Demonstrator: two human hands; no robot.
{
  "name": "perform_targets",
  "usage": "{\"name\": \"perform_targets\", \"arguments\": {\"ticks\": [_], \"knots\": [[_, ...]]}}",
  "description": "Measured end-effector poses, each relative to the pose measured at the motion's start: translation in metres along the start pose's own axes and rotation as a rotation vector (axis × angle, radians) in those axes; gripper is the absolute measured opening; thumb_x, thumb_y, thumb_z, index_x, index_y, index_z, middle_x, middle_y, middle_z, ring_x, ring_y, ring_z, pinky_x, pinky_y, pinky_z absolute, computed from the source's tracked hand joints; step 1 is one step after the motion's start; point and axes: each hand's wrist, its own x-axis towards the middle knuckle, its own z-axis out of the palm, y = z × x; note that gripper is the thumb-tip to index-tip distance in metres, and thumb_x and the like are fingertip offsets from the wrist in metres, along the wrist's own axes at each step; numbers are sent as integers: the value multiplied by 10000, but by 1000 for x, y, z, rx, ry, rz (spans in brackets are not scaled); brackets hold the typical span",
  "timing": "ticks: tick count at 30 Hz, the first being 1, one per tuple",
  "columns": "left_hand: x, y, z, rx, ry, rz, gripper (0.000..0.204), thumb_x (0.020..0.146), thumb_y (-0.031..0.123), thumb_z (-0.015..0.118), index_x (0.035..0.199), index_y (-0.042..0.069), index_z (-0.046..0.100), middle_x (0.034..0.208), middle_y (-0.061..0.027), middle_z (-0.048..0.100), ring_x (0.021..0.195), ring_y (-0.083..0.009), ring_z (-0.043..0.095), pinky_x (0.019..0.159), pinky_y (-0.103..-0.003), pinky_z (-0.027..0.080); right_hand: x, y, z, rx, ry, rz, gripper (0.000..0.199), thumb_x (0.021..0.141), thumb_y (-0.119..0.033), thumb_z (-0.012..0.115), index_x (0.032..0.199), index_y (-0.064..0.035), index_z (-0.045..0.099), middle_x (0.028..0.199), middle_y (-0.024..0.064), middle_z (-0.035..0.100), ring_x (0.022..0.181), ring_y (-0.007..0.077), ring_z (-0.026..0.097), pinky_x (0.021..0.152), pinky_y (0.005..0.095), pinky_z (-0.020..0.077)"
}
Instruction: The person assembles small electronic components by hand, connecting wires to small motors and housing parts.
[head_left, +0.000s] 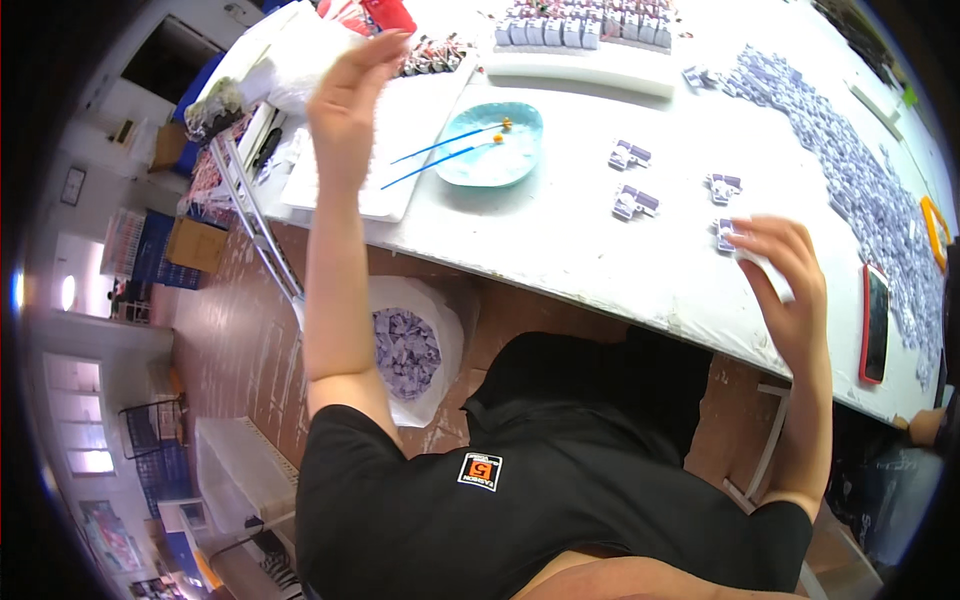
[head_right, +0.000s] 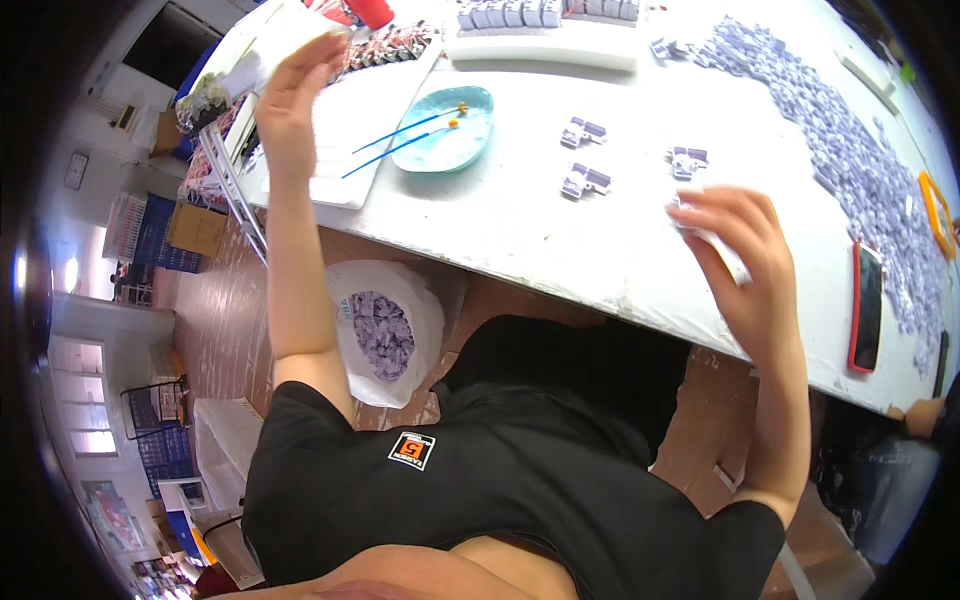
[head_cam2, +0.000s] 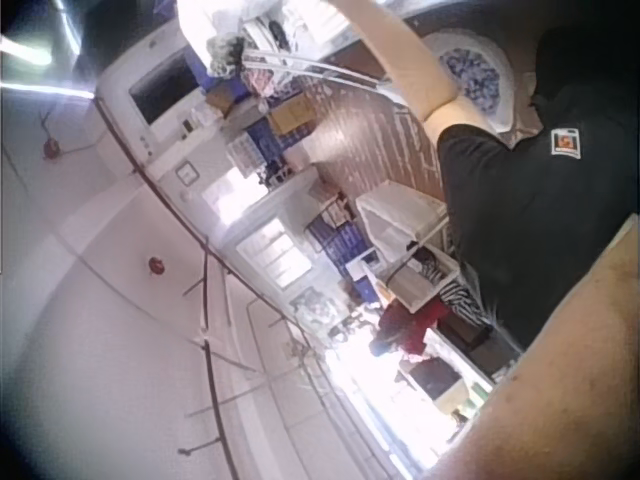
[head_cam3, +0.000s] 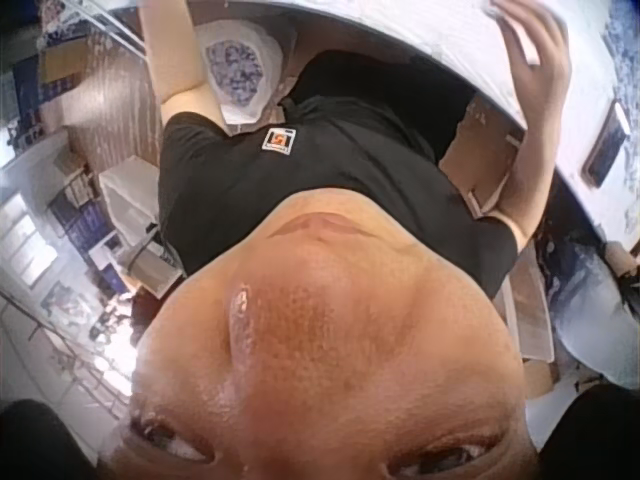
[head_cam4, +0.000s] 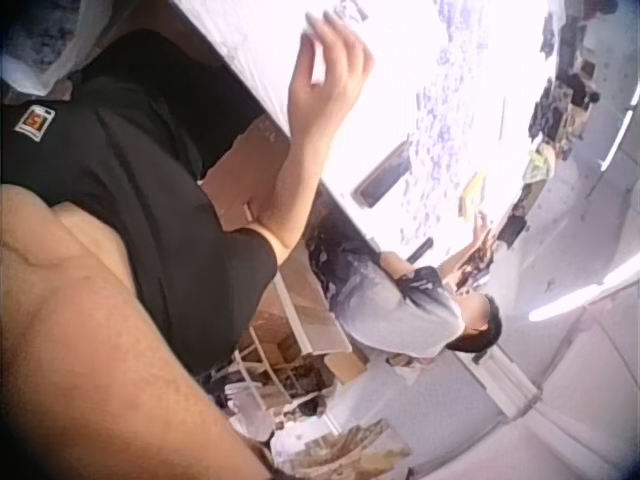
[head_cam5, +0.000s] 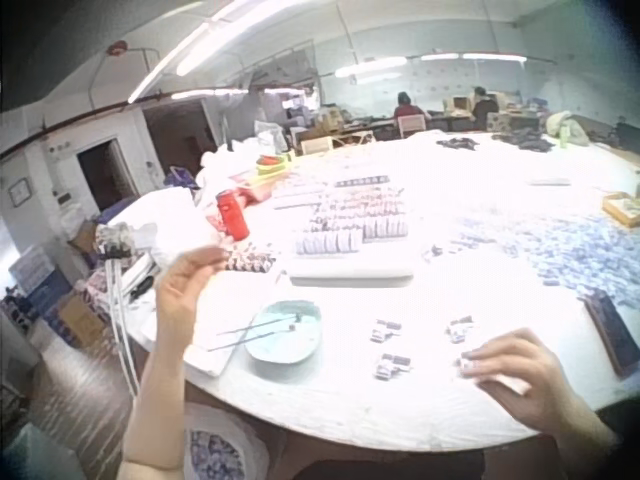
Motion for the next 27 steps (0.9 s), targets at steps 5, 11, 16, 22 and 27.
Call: {"name": "perform_targets", "arguments": {"ticks": [5,11,16,22,27], "knots": [[40,-120,-97,141,125,-422,286,964,25,576,1233,-42,647,1108,-148,713,1009,-201,703,952,-324,562,-69,5,13,-110,291,125,277,856,108,648,1093,-18,720,1148,115,696,1131,299,612,981,385,478],[45,-246,-128,407,138,-649,312,877,66,665,1172,-32,681,1014,-161,724,802,-194,732,705,-277,615,-95,26,44,-473,545,237,276,902,95,625,1160,20,686,1161,116,696,1155,313,609,1015,420,476],[58,-289,-185,824,318,-497,286,800,198,705,1019,25,765,899,-185,754,856,-295,735,826,-384,555,-89,31,53,-609,601,260,286,901,78,633,1179,24,673,1167,119,695,1150,318,611,1028,433,473],[66,-289,-154,925,177,-379,245,860,230,732,1013,44,777,918,-119,776,852,-186,746,776,-311,558,-90,30,50,-677,551,338,272,926,54,611,1190,28,666,1184,124,682,1162,324,602,1035,444,464],[76,-281,-158,817,244,-334,278,858,279,738,1005,46,779,933,-131,774,870,-215,745,808,-323,550,-91,31,52,-692,535,362,274,936,53,592,1199,30,663,1199,126,678,1175,323,599,1025,432,462]]}}
